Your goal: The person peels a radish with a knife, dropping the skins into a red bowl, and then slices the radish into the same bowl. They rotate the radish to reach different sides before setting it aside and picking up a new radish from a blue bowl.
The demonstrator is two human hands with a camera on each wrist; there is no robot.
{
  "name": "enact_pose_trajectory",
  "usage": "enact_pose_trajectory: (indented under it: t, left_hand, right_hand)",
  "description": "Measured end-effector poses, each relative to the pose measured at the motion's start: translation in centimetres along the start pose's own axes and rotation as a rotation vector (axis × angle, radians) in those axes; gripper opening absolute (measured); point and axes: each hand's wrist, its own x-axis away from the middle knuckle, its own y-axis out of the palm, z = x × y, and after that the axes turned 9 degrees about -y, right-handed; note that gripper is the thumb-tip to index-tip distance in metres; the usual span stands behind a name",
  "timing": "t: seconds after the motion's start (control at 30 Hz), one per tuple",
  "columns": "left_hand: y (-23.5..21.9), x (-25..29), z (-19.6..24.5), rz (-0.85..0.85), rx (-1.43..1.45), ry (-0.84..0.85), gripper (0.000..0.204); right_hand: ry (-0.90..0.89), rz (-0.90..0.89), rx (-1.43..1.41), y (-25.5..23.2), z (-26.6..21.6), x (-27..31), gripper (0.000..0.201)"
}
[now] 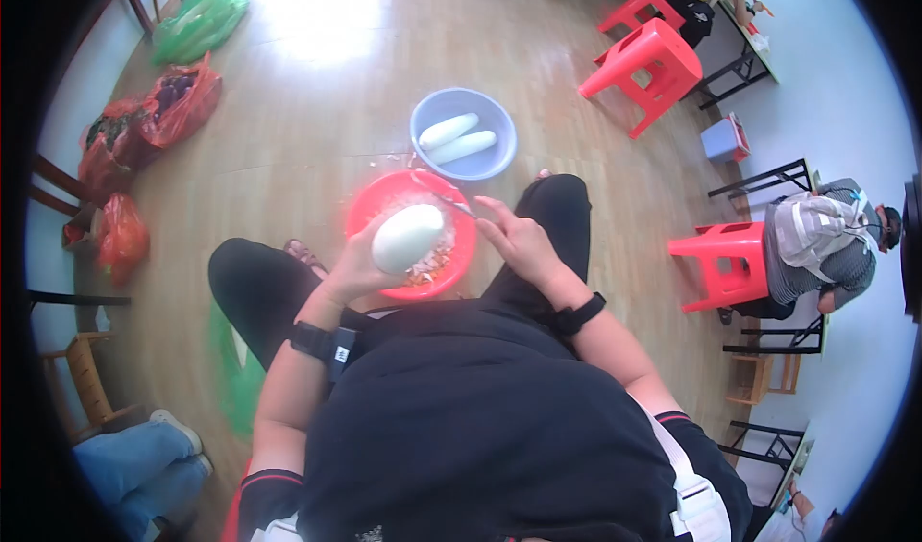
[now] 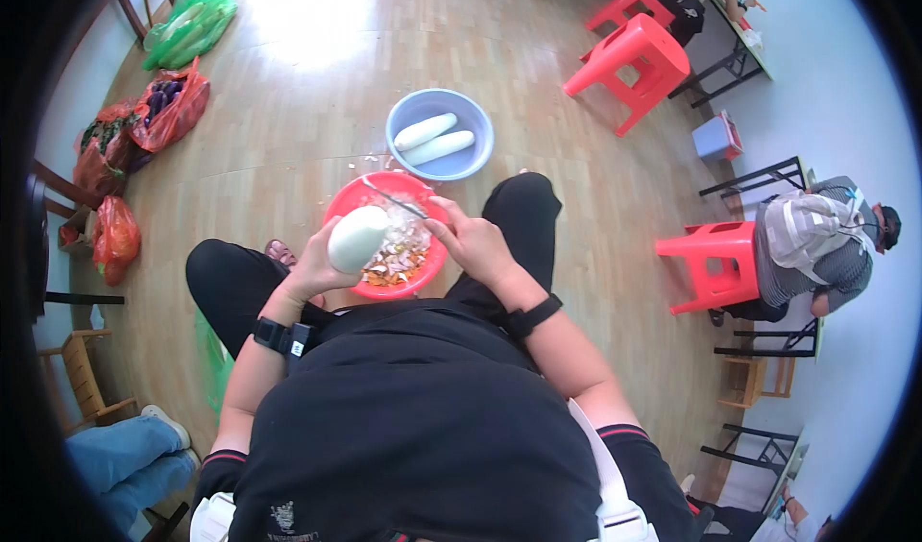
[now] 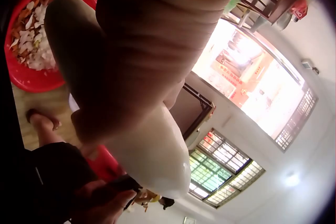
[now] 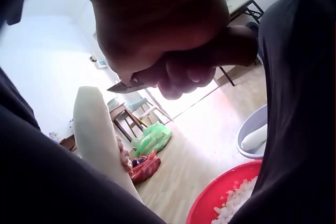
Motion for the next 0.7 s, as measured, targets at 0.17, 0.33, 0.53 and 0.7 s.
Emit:
enact_pose_trajectory:
  t: [0.17,0.33,0.53,0.7]
  left_hand:
    - [0.2,0.0,-0.1,0.005,-0.128,-0.02,0.061]
    - [0.3,-0.1,0.0,0.022,-0.208,-0.047,0.06]
    - [0.1,-0.4,-1.0,-0.01,-0.302,-0.029,0.061]
    - [0.3,-0.3,-1.1,0.001,-0.291,0.005,0.062]
  right_hand:
    - [-0.061,0.02,-0.157,-0.4,-1.6,-0.1,0.048]
    - [-0.244,0.048,-0.069,-0.5,-2.9,0.1,0.048]
    - [-0.309,0.057,0.038,-0.5,-2.7,-0.1,0.05]
    - [-0.109,-0.048,0.087,-0.1,-0.4,0.0,0.052]
